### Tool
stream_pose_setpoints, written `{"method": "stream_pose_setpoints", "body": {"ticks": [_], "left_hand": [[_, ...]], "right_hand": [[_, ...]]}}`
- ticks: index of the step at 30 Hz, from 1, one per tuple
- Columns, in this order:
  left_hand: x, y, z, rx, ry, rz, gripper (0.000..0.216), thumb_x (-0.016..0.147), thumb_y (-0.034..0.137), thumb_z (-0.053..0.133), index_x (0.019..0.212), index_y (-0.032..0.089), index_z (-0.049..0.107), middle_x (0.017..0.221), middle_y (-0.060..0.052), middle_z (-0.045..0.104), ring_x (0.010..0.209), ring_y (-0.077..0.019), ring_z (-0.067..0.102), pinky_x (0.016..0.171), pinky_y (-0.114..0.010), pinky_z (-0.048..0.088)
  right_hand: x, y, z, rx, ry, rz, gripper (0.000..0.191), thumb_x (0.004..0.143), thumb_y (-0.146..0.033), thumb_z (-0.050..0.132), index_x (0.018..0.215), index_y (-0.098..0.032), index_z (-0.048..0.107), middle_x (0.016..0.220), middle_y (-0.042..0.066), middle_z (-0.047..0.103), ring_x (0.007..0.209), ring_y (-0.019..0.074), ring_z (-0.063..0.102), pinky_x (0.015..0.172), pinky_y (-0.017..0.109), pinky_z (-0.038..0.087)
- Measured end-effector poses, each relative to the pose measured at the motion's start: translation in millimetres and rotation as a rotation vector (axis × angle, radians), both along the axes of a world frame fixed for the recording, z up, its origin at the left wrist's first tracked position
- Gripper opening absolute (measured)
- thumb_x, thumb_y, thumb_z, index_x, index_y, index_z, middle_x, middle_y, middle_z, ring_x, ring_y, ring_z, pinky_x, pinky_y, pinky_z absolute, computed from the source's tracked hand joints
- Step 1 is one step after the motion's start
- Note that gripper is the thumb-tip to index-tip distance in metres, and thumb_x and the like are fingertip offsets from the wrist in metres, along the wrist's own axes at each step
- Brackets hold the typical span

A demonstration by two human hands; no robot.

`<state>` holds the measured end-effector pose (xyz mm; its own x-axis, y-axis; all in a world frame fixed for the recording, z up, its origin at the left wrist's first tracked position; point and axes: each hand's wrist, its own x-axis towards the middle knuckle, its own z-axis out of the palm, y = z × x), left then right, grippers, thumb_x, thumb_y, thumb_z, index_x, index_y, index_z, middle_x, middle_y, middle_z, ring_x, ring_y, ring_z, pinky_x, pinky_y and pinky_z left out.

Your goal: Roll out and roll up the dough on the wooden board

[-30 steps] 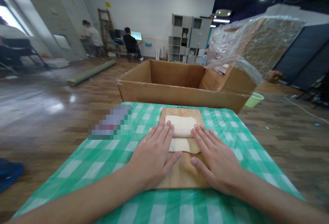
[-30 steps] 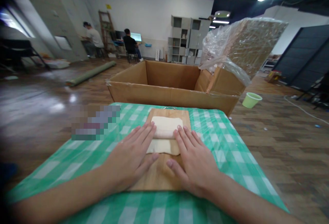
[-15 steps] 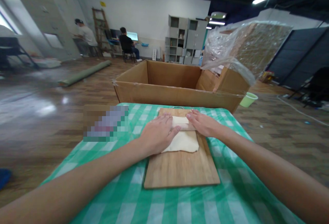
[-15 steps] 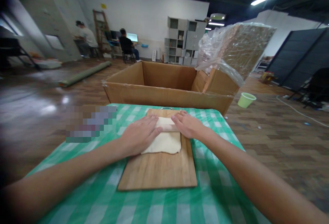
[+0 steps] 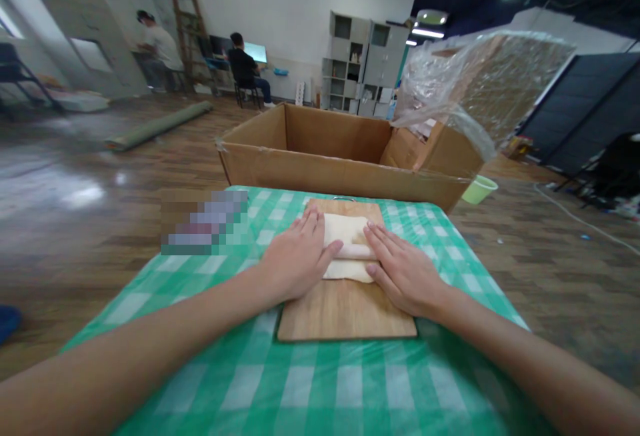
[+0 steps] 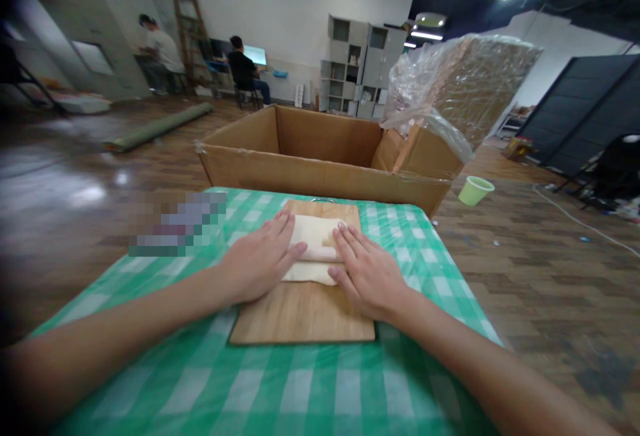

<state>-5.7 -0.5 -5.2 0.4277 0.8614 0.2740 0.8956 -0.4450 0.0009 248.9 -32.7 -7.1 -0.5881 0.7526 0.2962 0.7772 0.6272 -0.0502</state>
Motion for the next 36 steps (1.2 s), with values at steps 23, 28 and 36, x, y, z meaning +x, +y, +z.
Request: {"method": "stream_pose_setpoints", "body": {"ticks": [23, 28, 36], "left_hand": [[-10, -72, -0.8, 0.010, 0.001, -0.143, 0.078, 0.103, 0.059, 0.031, 0.157, 0.002, 0.035, 0.164, -0.023, 0.034, 0.156, -0.0344, 0.025, 0.128, -0.051, 0.024], [-13, -84, 1.8, 0.015, 0.021, -0.182, 0.080, 0.103, 0.059, 0.034, 0.158, 0.001, 0.032, 0.165, -0.023, 0.032, 0.157, -0.0339, 0.021, 0.128, -0.051, 0.023], [-17, -92, 1.1, 0.034, 0.020, -0.211, 0.079, 0.102, 0.059, 0.034, 0.158, 0.003, 0.034, 0.164, -0.022, 0.035, 0.157, -0.0331, 0.023, 0.127, -0.051, 0.026]], "right_hand": [[-3, -57, 3.6, 0.010, -0.025, -0.034, 0.079, 0.103, -0.056, 0.041, 0.162, -0.005, 0.027, 0.167, 0.020, 0.028, 0.155, 0.0364, 0.023, 0.126, 0.057, 0.027], [-3, -71, 1.9, 0.025, -0.043, -0.025, 0.082, 0.102, -0.057, 0.044, 0.163, -0.005, 0.025, 0.167, 0.020, 0.027, 0.156, 0.0368, 0.021, 0.125, 0.058, 0.028], [-4, -83, 2.0, 0.018, -0.094, -0.033, 0.084, 0.102, -0.057, 0.045, 0.164, -0.005, 0.022, 0.168, 0.021, 0.022, 0.155, 0.0387, 0.023, 0.123, 0.059, 0.032]]}}
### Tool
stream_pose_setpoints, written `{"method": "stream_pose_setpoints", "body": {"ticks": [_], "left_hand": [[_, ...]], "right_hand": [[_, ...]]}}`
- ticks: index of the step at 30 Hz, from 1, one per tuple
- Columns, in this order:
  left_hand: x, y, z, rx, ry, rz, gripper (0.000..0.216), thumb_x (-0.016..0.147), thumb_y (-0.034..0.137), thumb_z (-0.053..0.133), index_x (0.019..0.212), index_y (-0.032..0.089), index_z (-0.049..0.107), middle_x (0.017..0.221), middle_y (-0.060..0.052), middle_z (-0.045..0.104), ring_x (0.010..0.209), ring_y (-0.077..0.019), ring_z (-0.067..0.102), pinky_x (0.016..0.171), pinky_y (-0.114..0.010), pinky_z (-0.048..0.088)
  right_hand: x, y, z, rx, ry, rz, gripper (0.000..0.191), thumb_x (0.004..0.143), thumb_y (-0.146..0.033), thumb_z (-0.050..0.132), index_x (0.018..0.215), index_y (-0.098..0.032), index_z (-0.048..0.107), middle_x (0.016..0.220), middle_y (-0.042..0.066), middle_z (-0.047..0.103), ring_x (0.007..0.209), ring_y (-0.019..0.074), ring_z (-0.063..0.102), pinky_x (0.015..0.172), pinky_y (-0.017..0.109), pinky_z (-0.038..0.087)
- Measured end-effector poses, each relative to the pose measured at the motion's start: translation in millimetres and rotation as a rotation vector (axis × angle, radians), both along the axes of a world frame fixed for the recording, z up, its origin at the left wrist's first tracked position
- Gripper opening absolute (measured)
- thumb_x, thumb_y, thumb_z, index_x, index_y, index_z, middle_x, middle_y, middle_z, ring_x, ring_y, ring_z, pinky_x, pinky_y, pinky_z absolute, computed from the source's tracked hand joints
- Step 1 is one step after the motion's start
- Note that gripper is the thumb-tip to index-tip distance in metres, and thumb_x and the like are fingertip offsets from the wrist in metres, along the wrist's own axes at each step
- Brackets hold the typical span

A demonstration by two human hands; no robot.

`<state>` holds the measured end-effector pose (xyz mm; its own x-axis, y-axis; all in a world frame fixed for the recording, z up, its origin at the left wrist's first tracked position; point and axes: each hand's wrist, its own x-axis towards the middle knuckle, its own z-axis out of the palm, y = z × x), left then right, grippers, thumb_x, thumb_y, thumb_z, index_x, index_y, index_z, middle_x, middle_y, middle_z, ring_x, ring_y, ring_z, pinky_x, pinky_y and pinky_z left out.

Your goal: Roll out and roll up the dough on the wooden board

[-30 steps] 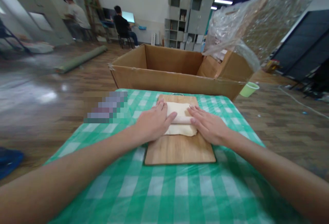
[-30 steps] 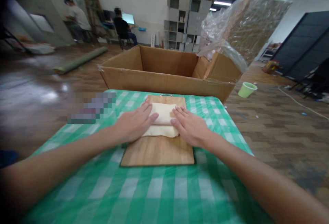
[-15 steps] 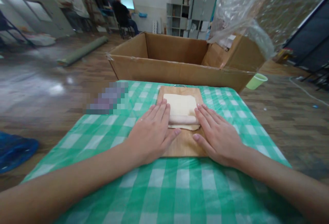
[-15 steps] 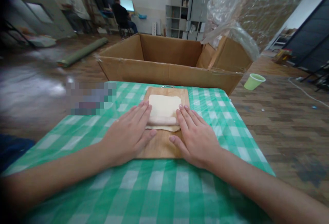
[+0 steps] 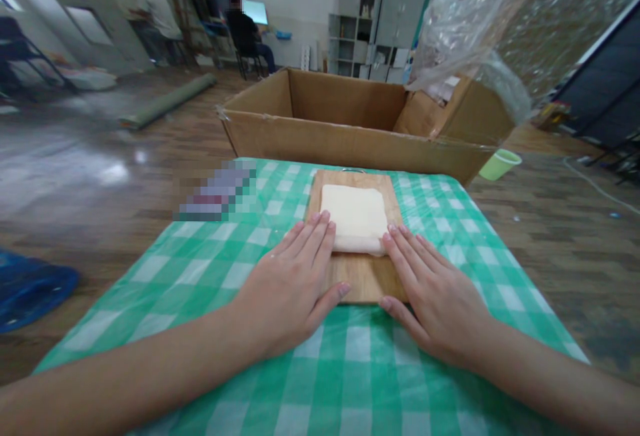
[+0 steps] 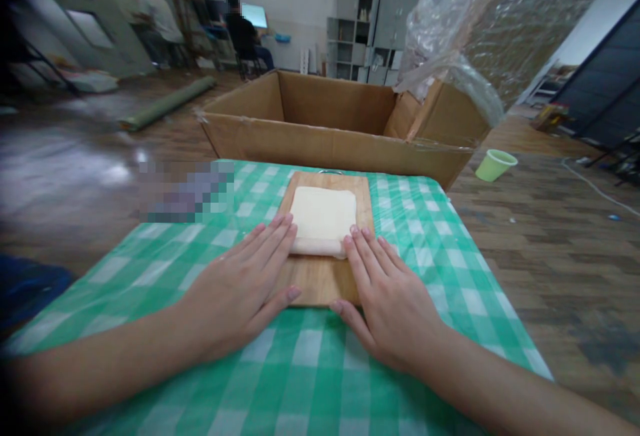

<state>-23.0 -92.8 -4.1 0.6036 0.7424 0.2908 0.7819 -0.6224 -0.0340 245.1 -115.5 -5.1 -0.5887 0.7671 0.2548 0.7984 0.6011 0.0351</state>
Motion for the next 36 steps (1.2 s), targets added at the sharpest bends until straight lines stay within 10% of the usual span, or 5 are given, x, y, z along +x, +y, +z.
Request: {"method": "stream_pose_setpoints", "body": {"ticks": [14, 22, 36], "left_hand": [[16, 50, 3.4, -0.073, 0.003, 0.043, 0.070, 0.107, 0.049, 0.023, 0.154, -0.002, 0.037, 0.164, -0.026, 0.031, 0.154, -0.0329, 0.029, 0.124, -0.047, 0.032], [14, 35, -8.8, -0.004, -0.001, -0.010, 0.069, 0.108, 0.046, 0.025, 0.156, -0.001, 0.032, 0.165, -0.025, 0.030, 0.157, -0.0313, 0.023, 0.127, -0.046, 0.028], [-7, 16, 21.8, -0.146, 0.004, -0.108, 0.060, 0.105, 0.054, 0.031, 0.153, 0.022, 0.046, 0.161, -0.010, 0.044, 0.150, -0.0262, 0.040, 0.117, -0.042, 0.042]], "right_hand": [[2, -7, -5.5, 0.019, 0.006, 0.024, 0.083, 0.102, -0.053, 0.049, 0.165, -0.008, 0.019, 0.167, 0.020, 0.025, 0.152, 0.0410, 0.028, 0.120, 0.062, 0.036], [4, -20, -8.7, 0.030, -0.012, 0.063, 0.086, 0.101, -0.053, 0.051, 0.164, -0.005, 0.018, 0.165, 0.022, 0.029, 0.153, 0.0403, 0.028, 0.120, 0.062, 0.036], [7, -4, -7.3, 0.003, 0.202, 0.114, 0.028, 0.105, -0.025, 0.047, 0.126, -0.019, 0.064, 0.110, 0.013, 0.073, 0.097, 0.0271, 0.071, 0.084, 0.044, 0.063]]}}
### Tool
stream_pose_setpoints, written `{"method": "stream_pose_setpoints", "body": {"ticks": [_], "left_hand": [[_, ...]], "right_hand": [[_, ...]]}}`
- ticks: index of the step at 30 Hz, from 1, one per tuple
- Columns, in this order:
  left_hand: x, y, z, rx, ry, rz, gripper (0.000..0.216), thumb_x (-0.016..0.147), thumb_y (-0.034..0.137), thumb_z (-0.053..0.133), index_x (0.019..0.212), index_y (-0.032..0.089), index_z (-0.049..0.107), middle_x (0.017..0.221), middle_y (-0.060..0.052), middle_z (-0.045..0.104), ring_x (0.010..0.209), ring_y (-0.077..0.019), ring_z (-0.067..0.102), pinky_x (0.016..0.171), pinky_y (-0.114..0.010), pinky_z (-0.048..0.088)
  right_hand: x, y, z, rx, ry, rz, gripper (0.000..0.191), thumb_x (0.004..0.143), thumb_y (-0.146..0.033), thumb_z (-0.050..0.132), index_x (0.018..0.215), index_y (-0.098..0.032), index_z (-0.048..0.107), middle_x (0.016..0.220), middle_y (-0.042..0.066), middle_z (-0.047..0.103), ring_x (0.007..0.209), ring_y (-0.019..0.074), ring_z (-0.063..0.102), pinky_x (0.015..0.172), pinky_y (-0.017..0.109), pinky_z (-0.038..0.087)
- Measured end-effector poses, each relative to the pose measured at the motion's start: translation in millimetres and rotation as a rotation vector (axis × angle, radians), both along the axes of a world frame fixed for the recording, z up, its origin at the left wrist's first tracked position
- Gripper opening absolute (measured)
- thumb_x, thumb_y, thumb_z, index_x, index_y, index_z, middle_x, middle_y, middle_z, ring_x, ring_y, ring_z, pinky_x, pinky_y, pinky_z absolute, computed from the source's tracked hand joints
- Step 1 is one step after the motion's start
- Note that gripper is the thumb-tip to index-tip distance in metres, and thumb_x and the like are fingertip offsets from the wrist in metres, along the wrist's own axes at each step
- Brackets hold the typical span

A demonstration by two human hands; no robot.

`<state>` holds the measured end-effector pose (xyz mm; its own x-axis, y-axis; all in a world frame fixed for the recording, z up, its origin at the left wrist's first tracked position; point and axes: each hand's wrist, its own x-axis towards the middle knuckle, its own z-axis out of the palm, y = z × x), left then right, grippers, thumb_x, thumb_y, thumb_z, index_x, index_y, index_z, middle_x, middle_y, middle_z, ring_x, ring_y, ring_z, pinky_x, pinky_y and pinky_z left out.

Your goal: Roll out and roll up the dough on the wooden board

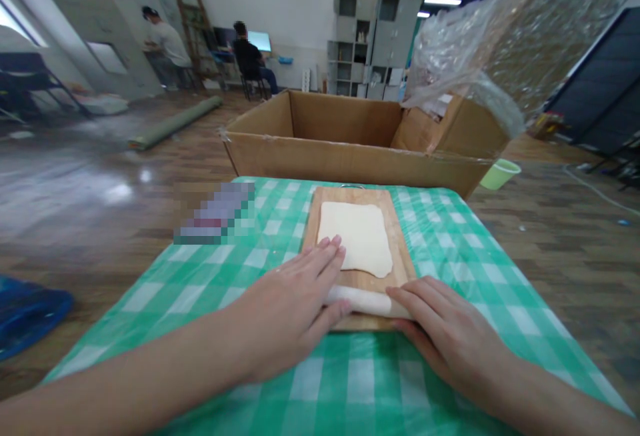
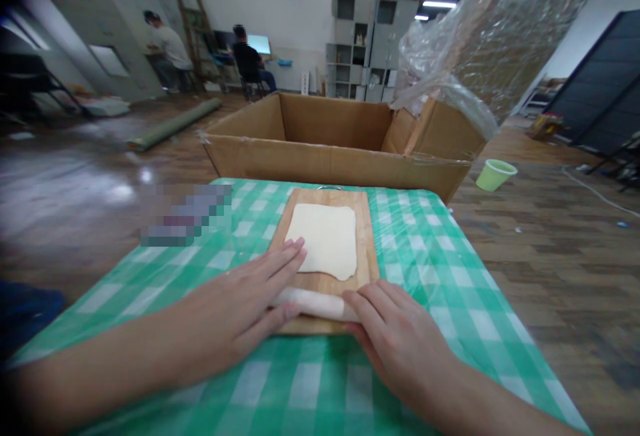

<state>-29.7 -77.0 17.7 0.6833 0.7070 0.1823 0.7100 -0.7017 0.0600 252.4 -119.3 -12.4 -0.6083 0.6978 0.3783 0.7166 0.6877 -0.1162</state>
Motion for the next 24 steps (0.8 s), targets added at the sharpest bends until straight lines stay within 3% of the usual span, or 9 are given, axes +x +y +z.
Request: {"method": "stream_pose_setpoints", "body": {"ticks": [4, 7, 10, 15, 20, 24], "left_hand": [[-5, 64, 16.6, -0.095, -0.021, 0.132, 0.057, 0.107, 0.052, 0.025, 0.132, 0.018, 0.064, 0.147, -0.013, 0.059, 0.132, -0.0273, 0.059, 0.108, -0.042, 0.047], [-1, 118, 19.3, -0.144, -0.011, 0.119, 0.045, 0.102, 0.051, 0.042, 0.108, 0.016, 0.070, 0.121, -0.014, 0.070, 0.111, -0.0274, 0.067, 0.096, -0.038, 0.050], [6, 152, 17.5, -0.222, 0.025, 0.070, 0.045, 0.093, 0.056, 0.053, 0.105, 0.016, 0.070, 0.115, -0.012, 0.071, 0.103, -0.0265, 0.067, 0.087, -0.034, 0.050], [14, 176, 21.3, -0.383, 0.087, 0.073, 0.057, 0.078, 0.067, 0.066, 0.105, 0.017, 0.072, 0.109, -0.010, 0.074, 0.094, -0.0251, 0.067, 0.077, -0.030, 0.047], [22, 195, 31.8, -0.632, 0.105, 0.183, 0.063, 0.066, 0.069, 0.073, 0.101, 0.017, 0.075, 0.105, -0.009, 0.076, 0.092, -0.0264, 0.067, 0.073, -0.030, 0.046], [27, 197, 36.6, -0.659, 0.032, 0.167, 0.055, 0.065, 0.061, 0.074, 0.099, 0.017, 0.074, 0.103, -0.008, 0.074, 0.093, -0.0257, 0.065, 0.071, -0.029, 0.044]], "right_hand": [[10, 0, 3.7, -0.012, -0.019, -0.003, 0.025, 0.106, -0.025, 0.043, 0.117, -0.021, 0.065, 0.109, 0.012, 0.072, 0.094, 0.0260, 0.070, 0.081, 0.042, 0.062], [38, 1, 9.6, -0.075, -0.004, -0.066, 0.022, 0.105, -0.028, 0.046, 0.117, -0.024, 0.064, 0.111, 0.010, 0.071, 0.097, 0.0254, 0.069, 0.083, 0.041, 0.061], [81, 5, 11.8, -0.136, 0.062, -0.221, 0.023, 0.103, -0.036, 0.050, 0.121, -0.025, 0.061, 0.111, 0.009, 0.070, 0.094, 0.0244, 0.070, 0.077, 0.037, 0.060], [132, 18, 3.6, -0.233, 0.152, -0.515, 0.032, 0.101, -0.049, 0.049, 0.116, -0.023, 0.061, 0.088, 0.007, 0.070, 0.071, 0.0240, 0.066, 0.059, 0.036, 0.052], [128, 36, -3.4, -0.293, 0.111, -0.609, 0.031, 0.098, -0.048, 0.048, 0.101, -0.021, 0.065, 0.083, 0.006, 0.070, 0.070, 0.0243, 0.066, 0.060, 0.035, 0.047], [119, 43, 3.7, -0.342, -0.020, -0.595, 0.033, 0.096, -0.050, 0.051, 0.087, -0.022, 0.065, 0.078, 0.006, 0.069, 0.067, 0.0228, 0.064, 0.058, 0.033, 0.041]]}}
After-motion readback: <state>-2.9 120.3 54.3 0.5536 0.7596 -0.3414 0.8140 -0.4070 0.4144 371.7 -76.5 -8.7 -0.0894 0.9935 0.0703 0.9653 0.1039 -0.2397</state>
